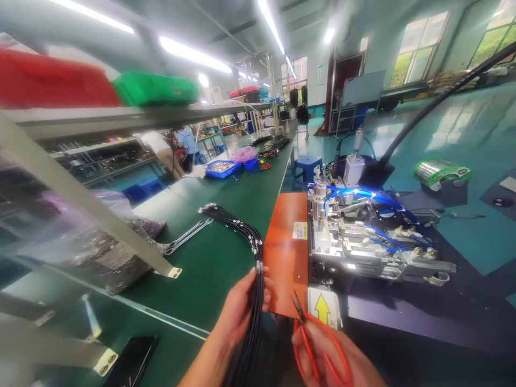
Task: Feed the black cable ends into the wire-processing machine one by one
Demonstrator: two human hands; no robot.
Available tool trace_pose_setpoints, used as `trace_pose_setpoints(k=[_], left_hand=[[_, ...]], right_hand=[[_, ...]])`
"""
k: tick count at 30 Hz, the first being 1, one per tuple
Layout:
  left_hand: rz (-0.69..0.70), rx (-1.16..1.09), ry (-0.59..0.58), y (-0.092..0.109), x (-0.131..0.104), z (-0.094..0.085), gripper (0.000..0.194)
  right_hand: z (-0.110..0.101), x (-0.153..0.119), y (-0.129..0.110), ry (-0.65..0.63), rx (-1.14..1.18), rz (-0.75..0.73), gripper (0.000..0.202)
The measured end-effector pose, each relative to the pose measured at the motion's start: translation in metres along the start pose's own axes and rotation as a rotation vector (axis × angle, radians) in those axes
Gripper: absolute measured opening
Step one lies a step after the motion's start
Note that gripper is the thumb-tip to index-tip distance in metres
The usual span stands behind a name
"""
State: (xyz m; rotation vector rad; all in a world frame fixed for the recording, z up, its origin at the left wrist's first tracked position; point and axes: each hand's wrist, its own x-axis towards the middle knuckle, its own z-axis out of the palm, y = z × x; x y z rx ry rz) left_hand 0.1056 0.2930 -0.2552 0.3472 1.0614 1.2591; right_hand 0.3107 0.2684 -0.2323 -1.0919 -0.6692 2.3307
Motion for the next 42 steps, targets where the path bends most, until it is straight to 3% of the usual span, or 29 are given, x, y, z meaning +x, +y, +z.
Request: trace_pose_setpoints(k=[4,9,15,24,42], left_hand=[[-0.007,-0.158,-0.081,-0.004,-0.001,-0.012,0.033],[0.016,-0.170,-0.084,-0.002,0.002,-0.015,0.033],[0.037,-0.221,-0.141,-0.003,0.003,-0.012,0.025],[0.006,-0.244,-0.115,-0.004,0.003,-0.014,0.023],[-0.006,-0.222,-0.098,-0.003,0.003,-0.010,0.026]], right_hand=[[0.030,0.028,0.000,-0.091,-0.016,-0.051,0.058],[0.042,0.048,0.003,-0.075,-0.025,-0.052,0.060],[0.045,0.049,0.000,-0.037,-0.031,-0.024,0.053],[0.042,0.057,-0.001,-0.043,-0.044,0.019,0.055],[0.047,0.059,-0.010,0.012,-0.055,-0.032,0.048]])
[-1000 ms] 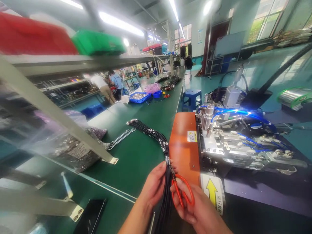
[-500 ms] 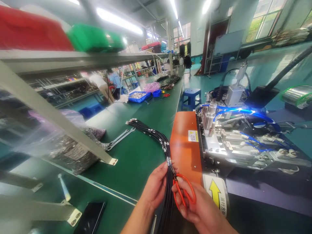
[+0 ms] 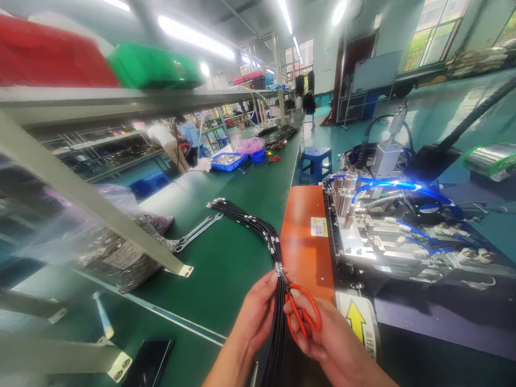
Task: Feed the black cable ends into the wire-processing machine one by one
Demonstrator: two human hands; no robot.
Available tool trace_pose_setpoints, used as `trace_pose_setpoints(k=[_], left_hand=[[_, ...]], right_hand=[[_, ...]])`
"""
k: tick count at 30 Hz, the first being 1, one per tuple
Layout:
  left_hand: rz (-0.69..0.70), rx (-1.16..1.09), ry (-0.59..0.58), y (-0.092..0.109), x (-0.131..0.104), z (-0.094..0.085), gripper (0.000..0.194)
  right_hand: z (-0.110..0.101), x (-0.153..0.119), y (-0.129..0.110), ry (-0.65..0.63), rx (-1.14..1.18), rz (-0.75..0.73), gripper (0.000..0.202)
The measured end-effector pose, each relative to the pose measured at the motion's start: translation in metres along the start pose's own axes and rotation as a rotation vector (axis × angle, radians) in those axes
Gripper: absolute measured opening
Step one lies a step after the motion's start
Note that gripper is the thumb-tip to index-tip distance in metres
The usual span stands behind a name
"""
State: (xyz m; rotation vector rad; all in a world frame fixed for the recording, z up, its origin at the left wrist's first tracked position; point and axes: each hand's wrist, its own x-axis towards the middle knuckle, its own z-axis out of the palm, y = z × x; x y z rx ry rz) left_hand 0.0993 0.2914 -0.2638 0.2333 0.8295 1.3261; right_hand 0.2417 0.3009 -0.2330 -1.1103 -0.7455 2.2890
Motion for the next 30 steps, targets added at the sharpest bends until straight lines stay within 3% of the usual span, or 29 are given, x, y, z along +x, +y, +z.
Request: trace_pose_setpoints(k=[12,23,30], left_hand=[[0.046,-0.024,-0.062,-0.0042,0.0014,0.0023,0.023],[0.047,-0.074,-0.032,-0.0055,0.0031,0.0016,0.021],[0.063,-0.020,-0.046,-0.0055,0.0027,0.0006,0.027]], right_hand=[[-0.0001,0.0059,-0.0020,0.055,-0.092,0.003,0.048],[0.0001,0.0033,-0.0019,0.057,-0.122,0.019,0.047],[-0.0074,0.0046,0.0046,-0.040,-0.015,0.013,0.041]])
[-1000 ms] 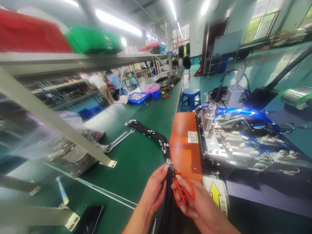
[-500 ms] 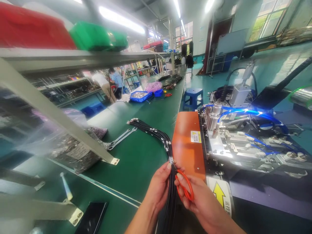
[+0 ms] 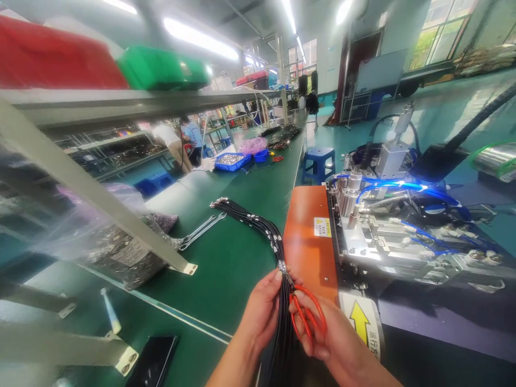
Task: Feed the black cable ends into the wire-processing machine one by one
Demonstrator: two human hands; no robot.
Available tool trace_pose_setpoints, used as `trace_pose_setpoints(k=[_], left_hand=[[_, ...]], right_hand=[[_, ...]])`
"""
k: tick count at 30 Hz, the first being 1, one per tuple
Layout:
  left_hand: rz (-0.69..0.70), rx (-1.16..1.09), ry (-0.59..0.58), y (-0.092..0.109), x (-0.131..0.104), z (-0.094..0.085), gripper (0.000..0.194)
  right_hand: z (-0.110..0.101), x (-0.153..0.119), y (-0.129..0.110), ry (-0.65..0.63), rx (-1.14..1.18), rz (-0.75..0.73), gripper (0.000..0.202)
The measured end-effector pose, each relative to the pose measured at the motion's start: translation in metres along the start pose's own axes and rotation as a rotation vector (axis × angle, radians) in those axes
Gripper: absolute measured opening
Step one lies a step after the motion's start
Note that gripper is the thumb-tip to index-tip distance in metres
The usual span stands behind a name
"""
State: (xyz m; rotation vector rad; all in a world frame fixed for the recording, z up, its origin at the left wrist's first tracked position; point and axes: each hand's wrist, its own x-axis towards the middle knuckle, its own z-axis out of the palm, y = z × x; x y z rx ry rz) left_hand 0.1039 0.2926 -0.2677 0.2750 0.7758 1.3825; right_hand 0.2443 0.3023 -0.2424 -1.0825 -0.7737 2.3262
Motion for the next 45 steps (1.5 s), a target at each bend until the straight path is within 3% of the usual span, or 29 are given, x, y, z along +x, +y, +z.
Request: trace_pose_setpoints(k=[15,24,34,40,45], left_hand=[[0.014,0.012,-0.024,-0.003,0.000,0.004,0.026],[0.021,0.044,0.019,-0.006,0.001,0.007,0.029],[0.013,0.053,0.030,-0.005,0.001,0.010,0.031],[0.019,0.028,0.020,-0.006,0.003,0.007,0.032],[0.038,0.038,-0.005,-0.006,0.003,0.007,0.027]], right_hand=[[0.001,0.008,-0.008,0.043,0.012,-0.050,0.042],[0.001,0.013,-0.018,0.066,-0.058,-0.079,0.040],[-0.004,0.013,-0.022,0.037,-0.158,-0.033,0.040],[-0.007,0.015,-0.022,0.017,-0.068,0.032,0.038],[-0.005,0.020,-0.026,0.020,-0.076,-0.004,0.038]])
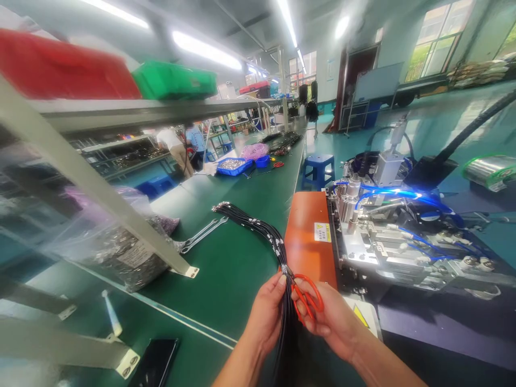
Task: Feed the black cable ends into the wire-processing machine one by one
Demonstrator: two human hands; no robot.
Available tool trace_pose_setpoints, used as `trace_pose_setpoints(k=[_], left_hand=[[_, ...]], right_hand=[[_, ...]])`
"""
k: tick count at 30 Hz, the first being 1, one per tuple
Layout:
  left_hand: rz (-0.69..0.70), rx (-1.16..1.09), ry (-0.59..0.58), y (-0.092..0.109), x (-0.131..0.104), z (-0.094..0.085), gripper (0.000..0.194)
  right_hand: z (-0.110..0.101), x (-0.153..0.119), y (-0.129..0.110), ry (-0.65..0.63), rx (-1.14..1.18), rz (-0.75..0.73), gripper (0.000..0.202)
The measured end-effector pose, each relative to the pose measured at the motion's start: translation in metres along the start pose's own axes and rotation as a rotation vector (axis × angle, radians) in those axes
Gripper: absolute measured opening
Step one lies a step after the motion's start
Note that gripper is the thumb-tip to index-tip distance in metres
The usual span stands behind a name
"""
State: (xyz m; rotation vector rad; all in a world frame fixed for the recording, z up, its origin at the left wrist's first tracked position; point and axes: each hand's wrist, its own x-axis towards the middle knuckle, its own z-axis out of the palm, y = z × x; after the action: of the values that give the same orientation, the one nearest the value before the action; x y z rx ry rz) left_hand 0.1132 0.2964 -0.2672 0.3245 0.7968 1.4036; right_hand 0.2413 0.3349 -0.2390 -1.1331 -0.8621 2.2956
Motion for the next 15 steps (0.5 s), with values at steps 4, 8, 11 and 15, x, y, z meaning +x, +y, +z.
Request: trace_pose_setpoints(k=[4,8,11,15], left_hand=[[0.001,-0.012,-0.002,-0.0005,0.0004,-0.0003,0.024],[-0.023,-0.057,-0.011,-0.0010,-0.0008,0.0008,0.022],[-0.033,-0.072,-0.022,-0.0017,-0.0008,0.0012,0.023],[-0.007,-0.033,-0.023,-0.0016,0.0018,-0.0008,0.025]], right_hand=[[0.0003,0.0034,-0.0037,-0.003,-0.009,-0.018,0.038],[0.0015,0.0032,-0.0071,-0.006,-0.001,-0.030,0.038],[0.0007,0.0033,-0.0083,-0.002,-0.012,-0.042,0.039],[-0.0010,0.0080,-0.0051,-0.041,-0.021,-0.050,0.040]])
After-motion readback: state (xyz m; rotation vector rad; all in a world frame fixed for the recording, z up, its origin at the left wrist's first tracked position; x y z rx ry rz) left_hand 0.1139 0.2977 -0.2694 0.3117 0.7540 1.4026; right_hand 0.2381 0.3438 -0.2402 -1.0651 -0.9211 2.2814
